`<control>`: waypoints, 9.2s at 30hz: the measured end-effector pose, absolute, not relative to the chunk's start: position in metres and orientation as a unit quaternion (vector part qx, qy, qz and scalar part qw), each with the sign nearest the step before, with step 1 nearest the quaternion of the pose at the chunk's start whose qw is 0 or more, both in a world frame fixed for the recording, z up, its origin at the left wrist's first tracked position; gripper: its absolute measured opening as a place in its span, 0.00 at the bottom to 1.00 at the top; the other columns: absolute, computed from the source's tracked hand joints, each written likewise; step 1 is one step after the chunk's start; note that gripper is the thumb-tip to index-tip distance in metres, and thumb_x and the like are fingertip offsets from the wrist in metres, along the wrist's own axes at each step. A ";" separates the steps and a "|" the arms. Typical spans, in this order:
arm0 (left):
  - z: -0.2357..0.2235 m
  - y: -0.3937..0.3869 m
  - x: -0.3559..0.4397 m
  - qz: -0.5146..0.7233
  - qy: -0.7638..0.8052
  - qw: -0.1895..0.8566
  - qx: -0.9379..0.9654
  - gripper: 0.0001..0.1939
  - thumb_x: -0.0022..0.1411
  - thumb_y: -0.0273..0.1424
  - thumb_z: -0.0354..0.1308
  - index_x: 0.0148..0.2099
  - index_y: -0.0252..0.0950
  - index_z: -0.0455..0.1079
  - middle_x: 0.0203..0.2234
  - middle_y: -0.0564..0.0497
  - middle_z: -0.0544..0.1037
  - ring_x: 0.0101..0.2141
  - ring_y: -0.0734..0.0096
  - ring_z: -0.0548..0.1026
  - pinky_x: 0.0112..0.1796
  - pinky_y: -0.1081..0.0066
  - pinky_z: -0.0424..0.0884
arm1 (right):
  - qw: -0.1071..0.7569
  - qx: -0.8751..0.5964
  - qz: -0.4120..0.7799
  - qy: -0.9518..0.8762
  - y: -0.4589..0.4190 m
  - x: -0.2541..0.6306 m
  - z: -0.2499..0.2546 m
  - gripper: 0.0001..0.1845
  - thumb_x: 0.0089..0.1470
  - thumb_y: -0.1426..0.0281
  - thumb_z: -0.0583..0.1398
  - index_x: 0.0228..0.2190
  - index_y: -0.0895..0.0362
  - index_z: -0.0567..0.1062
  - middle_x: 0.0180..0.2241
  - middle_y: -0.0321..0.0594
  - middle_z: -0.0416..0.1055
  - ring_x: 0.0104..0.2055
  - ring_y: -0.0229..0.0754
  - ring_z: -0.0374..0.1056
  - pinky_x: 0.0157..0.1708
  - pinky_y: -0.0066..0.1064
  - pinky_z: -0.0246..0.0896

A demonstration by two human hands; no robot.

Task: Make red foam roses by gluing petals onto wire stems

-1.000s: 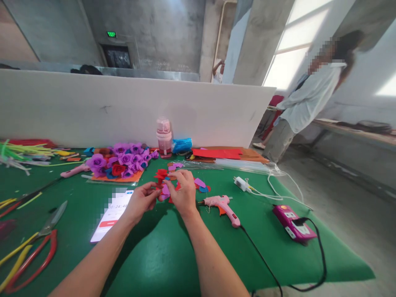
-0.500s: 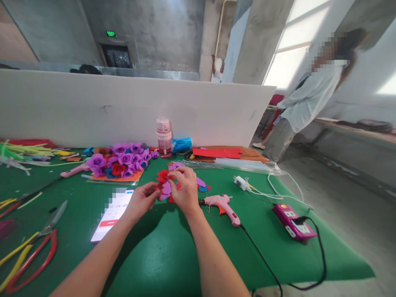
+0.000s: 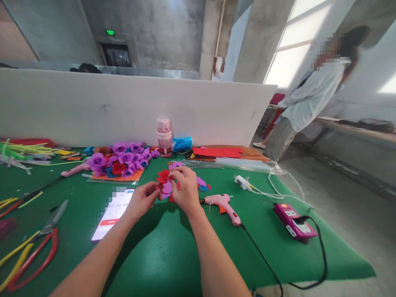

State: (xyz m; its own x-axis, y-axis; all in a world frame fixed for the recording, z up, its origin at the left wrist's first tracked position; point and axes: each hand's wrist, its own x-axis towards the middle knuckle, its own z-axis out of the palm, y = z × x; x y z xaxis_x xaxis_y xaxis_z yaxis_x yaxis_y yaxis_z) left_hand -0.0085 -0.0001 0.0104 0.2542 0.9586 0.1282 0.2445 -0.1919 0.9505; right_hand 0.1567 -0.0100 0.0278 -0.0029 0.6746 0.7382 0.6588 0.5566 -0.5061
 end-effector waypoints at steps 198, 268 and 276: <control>0.001 0.004 -0.015 0.512 0.415 0.253 0.709 0.07 0.55 0.30 0.55 0.31 0.36 0.74 0.29 0.51 0.78 0.29 0.72 0.73 0.33 0.74 0.68 | 0.587 -0.383 0.524 -0.484 -0.016 0.134 0.033 0.15 0.43 0.58 0.64 0.21 0.56 0.71 0.20 0.31 0.63 0.24 0.33 0.56 0.26 0.27 0.52; 0.018 -0.006 -0.006 0.491 0.316 0.623 0.520 0.17 0.46 0.37 0.68 0.37 0.32 0.73 0.21 0.51 0.75 0.20 0.74 0.72 0.21 0.74 0.68 | 0.583 -0.350 0.497 -0.539 -0.008 0.131 0.015 0.16 0.41 0.61 0.67 0.34 0.55 0.78 0.30 0.37 0.74 0.30 0.38 0.67 0.30 0.29 0.61; 0.015 0.002 -0.014 0.541 0.365 0.446 0.612 0.09 0.50 0.35 0.64 0.32 0.34 0.74 0.22 0.51 0.76 0.24 0.71 0.73 0.29 0.72 0.69 | 0.616 -0.350 0.533 -0.463 -0.007 0.141 0.022 0.16 0.39 0.59 0.68 0.30 0.55 0.77 0.31 0.37 0.74 0.31 0.37 0.67 0.35 0.29 0.63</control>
